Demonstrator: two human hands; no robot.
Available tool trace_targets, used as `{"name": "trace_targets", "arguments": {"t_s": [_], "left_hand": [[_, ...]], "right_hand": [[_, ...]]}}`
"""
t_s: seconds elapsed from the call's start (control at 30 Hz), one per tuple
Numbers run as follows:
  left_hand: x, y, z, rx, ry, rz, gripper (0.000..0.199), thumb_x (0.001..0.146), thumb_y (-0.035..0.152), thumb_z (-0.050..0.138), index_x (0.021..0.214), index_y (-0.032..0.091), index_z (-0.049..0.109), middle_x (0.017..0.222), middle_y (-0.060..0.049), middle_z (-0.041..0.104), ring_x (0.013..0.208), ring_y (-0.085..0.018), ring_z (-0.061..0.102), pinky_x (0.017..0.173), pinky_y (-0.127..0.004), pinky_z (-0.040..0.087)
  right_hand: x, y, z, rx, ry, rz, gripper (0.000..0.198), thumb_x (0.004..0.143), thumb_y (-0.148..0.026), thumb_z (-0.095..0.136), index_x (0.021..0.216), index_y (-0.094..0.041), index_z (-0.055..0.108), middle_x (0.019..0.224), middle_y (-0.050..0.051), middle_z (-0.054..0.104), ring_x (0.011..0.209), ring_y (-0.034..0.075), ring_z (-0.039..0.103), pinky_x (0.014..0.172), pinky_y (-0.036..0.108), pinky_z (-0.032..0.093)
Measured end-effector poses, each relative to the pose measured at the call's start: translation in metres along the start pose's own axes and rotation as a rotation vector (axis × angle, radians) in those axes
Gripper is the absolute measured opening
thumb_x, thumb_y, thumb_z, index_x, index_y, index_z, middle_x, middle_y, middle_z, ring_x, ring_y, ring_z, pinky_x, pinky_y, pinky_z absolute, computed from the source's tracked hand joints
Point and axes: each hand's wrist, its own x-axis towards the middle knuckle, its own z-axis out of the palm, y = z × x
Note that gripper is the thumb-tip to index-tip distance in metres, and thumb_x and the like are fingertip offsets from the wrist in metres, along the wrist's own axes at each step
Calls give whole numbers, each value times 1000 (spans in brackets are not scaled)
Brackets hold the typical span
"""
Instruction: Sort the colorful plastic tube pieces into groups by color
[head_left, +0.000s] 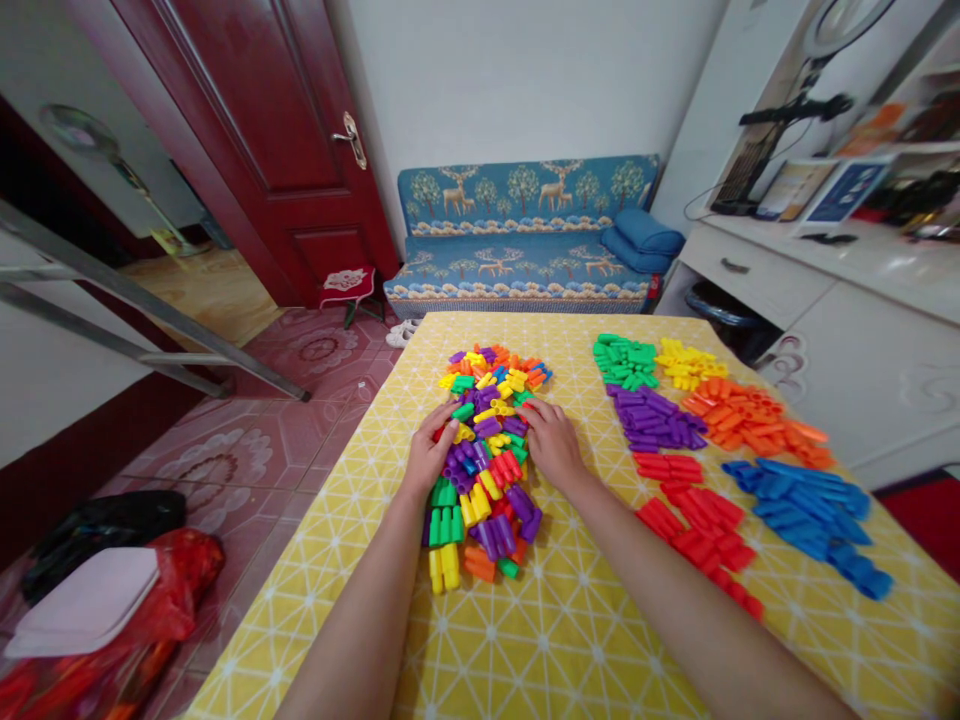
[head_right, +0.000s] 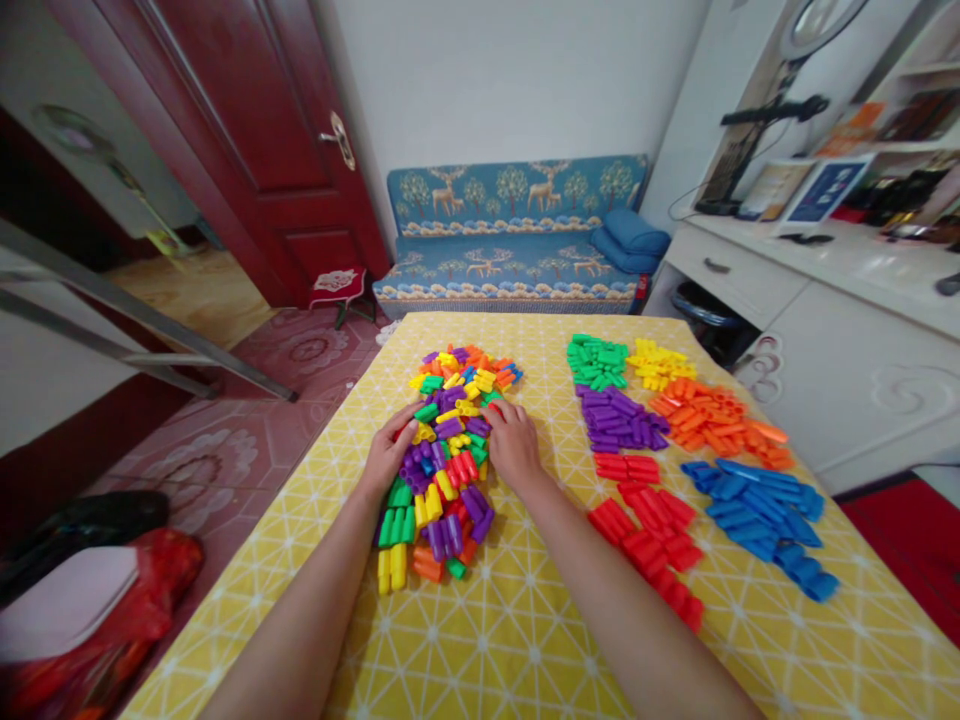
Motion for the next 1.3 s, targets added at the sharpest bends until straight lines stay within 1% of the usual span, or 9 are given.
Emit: {"name": "trace_targets", "arguments": {"t_s": [0.23, 0.37, 0.47, 0.6, 0.73, 0.93, 1.1, 1.23, 1.3], "left_hand": [[0, 0, 0, -1, 2, 0, 39, 90, 44, 55, 121, 24, 67, 135, -6, 60, 131, -26, 49, 117, -46, 31], [0, -1, 0, 1, -2, -5, 38, 90, 44, 55, 121, 24, 67, 136, -6, 59, 132, -26, 48, 117, -47, 30], [0, -2, 0, 2, -7, -7, 39, 90, 45, 55, 121, 24, 67, 136, -6, 59, 132, -26, 48, 117, -46, 31], [0, -1, -1, 12, -2, -4, 40, 90, 45, 55, 122, 23, 66, 136, -6, 59, 131, -26, 50, 116, -45, 32], [0, 0, 0, 9, -2, -7, 42, 90, 45, 55, 124, 22, 65, 137, -7, 59, 131, -26, 50, 116, -45, 32], [-1, 1, 0, 7, 0, -13, 43, 90, 46, 55, 123, 20, 65, 136, -8, 59, 130, -26, 50, 116, -45, 32], [-1, 0, 0, 13, -5, -21, 43, 90, 47, 55, 124, 21, 65, 136, -7, 59, 131, -26, 50, 116, -45, 32], [-1, 1, 0, 11, -12, -14, 43, 91, 46, 54, 125, 21, 64, 137, -7, 59, 131, -26, 50, 117, -44, 32], [-1, 2, 0, 12, -7, -15, 43, 91, 46, 54, 125, 21, 65, 137, -7, 58, 131, -26, 50, 116, -44, 32]], "right_hand": [[-9, -1, -1, 333, 210, 82, 30, 92, -23, 41, 105, -21, 68, 112, 10, 64, 110, 23, 58, 97, 39, 47], [-15, -7, -8, 636, 339, 323, 30, 92, -39, 45, 104, -19, 64, 103, 9, 70, 98, 23, 64, 87, 38, 51], [-26, -16, -19, 824, 288, 459, 32, 87, -46, 52, 97, -19, 65, 95, 7, 71, 88, 22, 66, 76, 34, 53], [-47, -25, -43, 944, 173, 479, 32, 81, -47, 62, 95, -18, 66, 93, 7, 72, 81, 20, 67, 69, 31, 53], [-68, -6, -83, 801, 229, 504, 35, 75, -47, 69, 95, -18, 66, 88, 7, 72, 77, 20, 67, 65, 31, 54], [-101, 81, -134, 285, 381, 553, 32, 74, -47, 66, 87, -18, 69, 84, 7, 72, 78, 23, 66, 76, 37, 53], [-119, 131, -136, 119, 307, 568, 31, 77, -47, 59, 85, -19, 71, 85, 8, 74, 79, 25, 69, 76, 38, 53], [-123, 135, -127, 72, 245, 555, 31, 78, -46, 58, 85, -21, 74, 89, 8, 75, 87, 27, 69, 82, 40, 53], [-122, 133, -127, 130, 327, 601, 30, 75, -47, 64, 85, -21, 74, 90, 8, 75, 89, 28, 68, 87, 43, 52]]}}
